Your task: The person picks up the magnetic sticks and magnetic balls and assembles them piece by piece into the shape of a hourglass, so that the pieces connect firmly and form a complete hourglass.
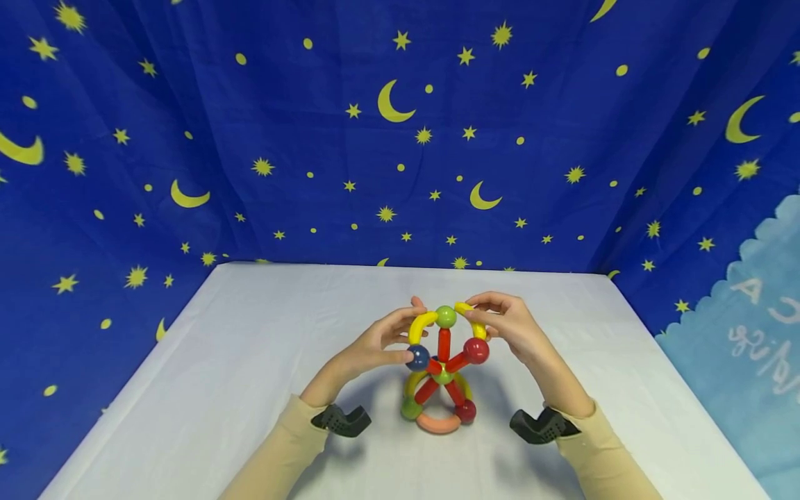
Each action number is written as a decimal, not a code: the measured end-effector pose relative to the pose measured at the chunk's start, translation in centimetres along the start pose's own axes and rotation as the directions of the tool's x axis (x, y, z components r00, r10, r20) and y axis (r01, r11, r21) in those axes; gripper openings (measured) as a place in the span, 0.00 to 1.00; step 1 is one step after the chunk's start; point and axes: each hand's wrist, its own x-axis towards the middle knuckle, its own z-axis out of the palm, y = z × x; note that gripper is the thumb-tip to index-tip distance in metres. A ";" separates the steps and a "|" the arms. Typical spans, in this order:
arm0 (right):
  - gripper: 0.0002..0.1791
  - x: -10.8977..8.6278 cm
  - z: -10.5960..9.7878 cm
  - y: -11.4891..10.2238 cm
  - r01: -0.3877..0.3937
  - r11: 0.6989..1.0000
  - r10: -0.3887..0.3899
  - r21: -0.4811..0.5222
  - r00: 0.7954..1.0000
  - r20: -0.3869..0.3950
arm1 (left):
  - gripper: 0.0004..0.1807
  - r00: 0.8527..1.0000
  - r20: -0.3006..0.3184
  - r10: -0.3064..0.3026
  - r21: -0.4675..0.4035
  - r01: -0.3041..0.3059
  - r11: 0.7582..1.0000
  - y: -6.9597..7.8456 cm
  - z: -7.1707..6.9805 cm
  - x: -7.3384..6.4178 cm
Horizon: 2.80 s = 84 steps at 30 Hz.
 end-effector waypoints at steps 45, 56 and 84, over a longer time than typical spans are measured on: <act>0.26 7.6 0.0 5.3 -0.057 0.996 0.062 -0.061 0.995 0.083 | 0.31 0.994 -0.106 -0.029 0.073 0.037 0.997 0.1 -1.0 0.1; 0.23 13.5 2.8 6.9 0.279 0.928 -0.192 -0.246 0.926 0.327 | 0.27 0.994 -0.106 -0.017 0.071 0.024 0.997 0.3 -0.9 0.1; 0.17 14.3 3.0 10.4 0.204 0.896 -0.151 -0.395 0.975 0.161 | 0.22 0.970 -0.222 -0.103 0.101 0.128 0.987 0.5 0.1 0.2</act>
